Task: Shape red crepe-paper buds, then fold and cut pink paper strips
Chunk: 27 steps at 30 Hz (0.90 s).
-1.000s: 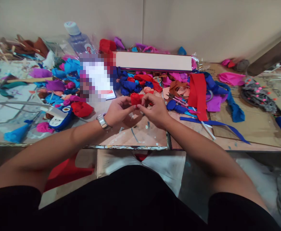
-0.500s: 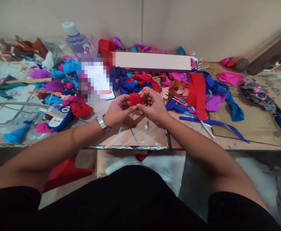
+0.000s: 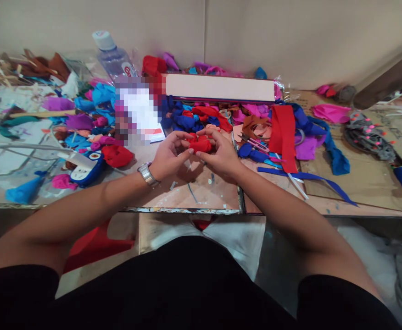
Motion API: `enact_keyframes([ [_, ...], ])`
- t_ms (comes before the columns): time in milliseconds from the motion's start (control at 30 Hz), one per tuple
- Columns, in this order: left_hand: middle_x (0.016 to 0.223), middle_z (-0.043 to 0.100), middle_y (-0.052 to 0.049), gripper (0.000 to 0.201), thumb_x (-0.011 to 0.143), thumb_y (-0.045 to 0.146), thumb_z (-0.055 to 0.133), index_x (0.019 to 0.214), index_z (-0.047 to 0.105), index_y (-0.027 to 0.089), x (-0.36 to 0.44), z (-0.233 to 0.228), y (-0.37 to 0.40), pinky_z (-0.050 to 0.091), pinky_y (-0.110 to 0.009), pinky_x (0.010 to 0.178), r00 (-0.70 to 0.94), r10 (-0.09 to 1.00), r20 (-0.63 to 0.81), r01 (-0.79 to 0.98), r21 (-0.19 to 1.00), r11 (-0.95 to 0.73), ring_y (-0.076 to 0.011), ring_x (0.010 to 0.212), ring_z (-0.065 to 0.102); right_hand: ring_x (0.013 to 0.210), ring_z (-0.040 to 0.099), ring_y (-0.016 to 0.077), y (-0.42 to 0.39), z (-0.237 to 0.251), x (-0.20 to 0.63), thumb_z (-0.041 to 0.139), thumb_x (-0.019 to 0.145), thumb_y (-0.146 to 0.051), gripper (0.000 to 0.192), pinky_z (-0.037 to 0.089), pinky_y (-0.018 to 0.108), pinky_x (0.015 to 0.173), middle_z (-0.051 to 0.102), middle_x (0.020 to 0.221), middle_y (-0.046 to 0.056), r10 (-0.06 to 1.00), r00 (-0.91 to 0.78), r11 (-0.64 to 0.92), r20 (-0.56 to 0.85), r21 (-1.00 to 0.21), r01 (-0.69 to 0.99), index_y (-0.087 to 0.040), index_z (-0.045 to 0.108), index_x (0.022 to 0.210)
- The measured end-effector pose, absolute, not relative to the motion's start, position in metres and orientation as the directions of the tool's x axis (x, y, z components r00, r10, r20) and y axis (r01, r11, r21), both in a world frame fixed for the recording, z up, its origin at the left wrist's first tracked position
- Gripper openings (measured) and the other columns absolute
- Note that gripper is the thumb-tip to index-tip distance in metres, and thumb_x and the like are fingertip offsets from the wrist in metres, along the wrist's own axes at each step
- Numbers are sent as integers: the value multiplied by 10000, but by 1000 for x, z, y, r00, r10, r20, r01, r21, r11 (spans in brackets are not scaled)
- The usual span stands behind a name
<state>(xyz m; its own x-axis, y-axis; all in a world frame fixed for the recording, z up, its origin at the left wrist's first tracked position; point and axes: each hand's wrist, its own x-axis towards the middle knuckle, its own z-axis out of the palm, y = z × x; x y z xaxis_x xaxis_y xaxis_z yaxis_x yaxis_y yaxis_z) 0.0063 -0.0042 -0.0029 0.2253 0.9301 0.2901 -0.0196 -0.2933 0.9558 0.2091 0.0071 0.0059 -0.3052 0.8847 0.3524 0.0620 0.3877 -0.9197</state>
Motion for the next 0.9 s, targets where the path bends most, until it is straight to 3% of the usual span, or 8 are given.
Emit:
enact_keyframes([
  [167, 861, 709, -3, 419, 841, 240, 779, 1219, 604, 195, 5, -3, -4, 538, -300, 776, 276, 906, 322, 68, 934, -352, -157, 779, 682, 904, 710, 215, 2, 13, 211, 880, 816, -507, 379, 582, 334, 794, 787, 1034, 61, 888, -337, 390, 313, -901, 190, -211, 790, 1033],
  [300, 898, 715, -11, 384, 868, 235, 743, 1219, 594, 189, 5, -6, -4, 553, -286, 771, 290, 879, 380, 102, 900, -423, -151, 808, 699, 697, 627, 172, 0, 16, 209, 862, 810, -497, 323, 486, 294, 627, 758, 809, 32, 917, -343, 285, 205, -937, 203, -190, 793, 881],
  [433, 997, 741, -50, 304, 898, 331, 762, 1132, 638, 182, 7, -5, -3, 576, -289, 783, 260, 874, 410, 108, 887, -449, -159, 862, 716, 703, 603, 164, -2, 19, 204, 881, 761, -440, 284, 489, 287, 632, 730, 788, 22, 949, -250, 228, 194, -967, 112, -195, 753, 826],
  [600, 819, 720, -20, 192, 908, 363, 750, 874, 700, 181, 7, -2, -4, 527, -272, 701, 231, 885, 404, 236, 859, -454, -144, 741, 641, 725, 606, 159, -1, 18, 206, 882, 763, -406, 256, 499, 283, 647, 725, 829, 16, 950, -238, 229, 201, -969, 97, -202, 755, 852],
  [733, 791, 713, -11, 221, 900, 387, 740, 846, 686, 180, 6, -2, -3, 494, -268, 666, 271, 891, 365, 245, 869, -431, -139, 701, 611, 743, 634, 163, 1, 15, 209, 865, 806, -429, 264, 509, 296, 684, 773, 891, 34, 921, -301, 294, 249, -949, 114, -201, 799, 921],
  [900, 811, 747, -32, 291, 938, 452, 687, 887, 745, 172, 5, 0, -5, 493, -271, 668, 338, 881, 331, 221, 882, -416, -150, 718, 628, 651, 582, 138, 2, 12, 208, 865, 813, -442, 262, 453, 278, 603, 728, 782, 15, 919, -272, 325, 287, -940, 105, -199, 789, 875],
])
